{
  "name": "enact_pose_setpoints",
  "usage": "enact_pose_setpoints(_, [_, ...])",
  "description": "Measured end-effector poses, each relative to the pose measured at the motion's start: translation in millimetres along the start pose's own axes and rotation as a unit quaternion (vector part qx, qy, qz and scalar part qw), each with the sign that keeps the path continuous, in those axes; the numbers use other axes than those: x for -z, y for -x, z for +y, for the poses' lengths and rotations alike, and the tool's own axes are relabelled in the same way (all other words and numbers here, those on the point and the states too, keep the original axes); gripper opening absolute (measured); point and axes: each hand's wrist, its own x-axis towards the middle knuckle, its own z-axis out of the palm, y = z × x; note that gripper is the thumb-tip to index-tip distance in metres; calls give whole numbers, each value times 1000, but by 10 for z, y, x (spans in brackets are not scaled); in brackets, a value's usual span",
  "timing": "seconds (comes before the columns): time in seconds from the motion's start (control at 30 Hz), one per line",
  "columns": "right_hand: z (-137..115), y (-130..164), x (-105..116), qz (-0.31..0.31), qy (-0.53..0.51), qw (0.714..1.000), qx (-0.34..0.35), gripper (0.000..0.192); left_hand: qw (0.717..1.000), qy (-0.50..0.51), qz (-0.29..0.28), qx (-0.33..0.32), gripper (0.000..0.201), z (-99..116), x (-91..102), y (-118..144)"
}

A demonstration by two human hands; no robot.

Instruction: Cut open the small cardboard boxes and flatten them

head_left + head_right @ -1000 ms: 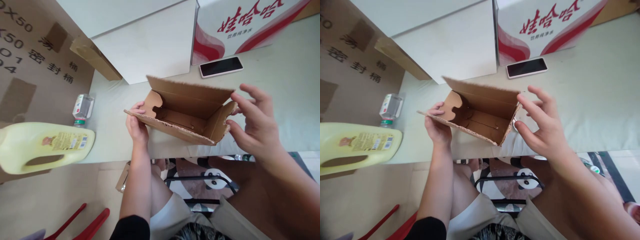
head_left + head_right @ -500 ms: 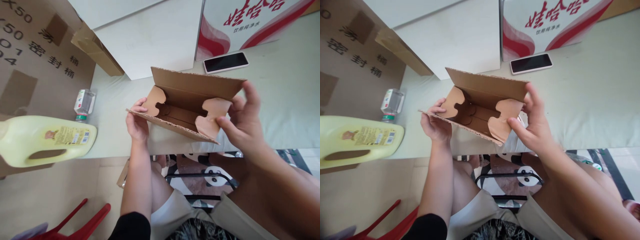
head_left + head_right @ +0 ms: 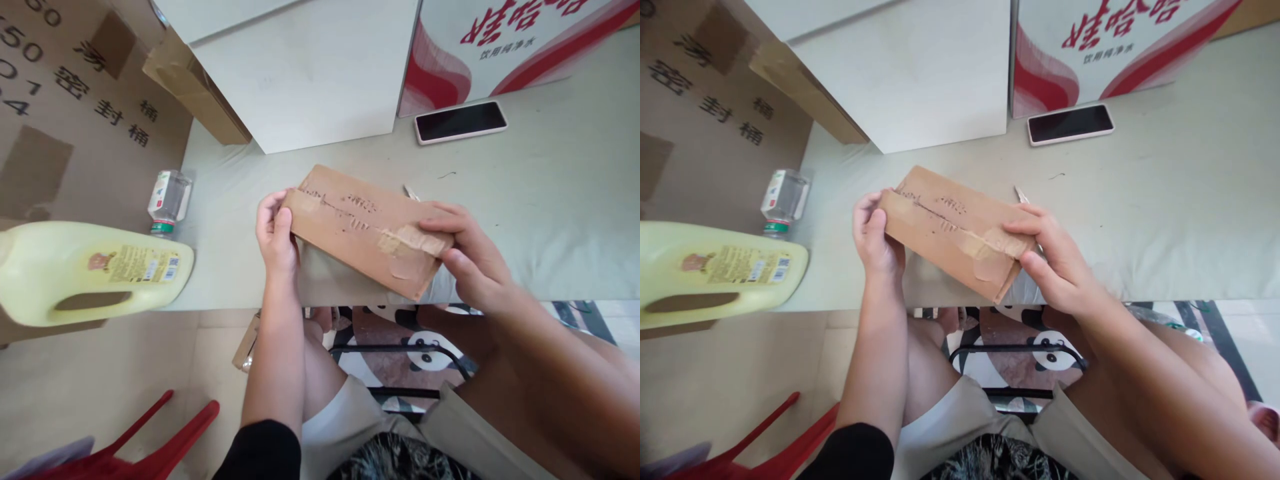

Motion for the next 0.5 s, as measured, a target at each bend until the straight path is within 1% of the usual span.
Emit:
enact_pose_setpoints(0.07, [-14, 7, 1, -5, 14, 1000, 3, 33, 999, -28, -10, -25, 46, 9, 23, -24])
enact_pose_setpoints(0.17, [-33, 16, 1, -14, 16, 1000, 17, 32, 996, -77, -16, -48, 35, 70, 65, -53])
enact_pose_setpoints(0.23, [-53, 21, -1, -34, 7, 999, 29, 32, 992, -104, -26, -60, 31, 131, 100, -62])
enact_pose_setpoints(0.3, [-81, 28, 1, -63, -1, 997, 47, 33, 989, -124, -52, -69, 32, 193, 135, -61])
enact_pose_setpoints(0.4, [-130, 48, 17, -118, -5, 990, 76, 41, 985, -141, -73, -62, 31, 263, 172, -54])
enact_pose_setpoints(0.47, [-155, 66, 31, -141, -18, 986, 88, 53, 988, -140, -59, -37, 27, 286, 185, -59])
enact_pose_setpoints(0.5, [-162, 74, 36, -139, -27, 986, 85, 59, 990, -134, -46, -20, 25, 289, 191, -66])
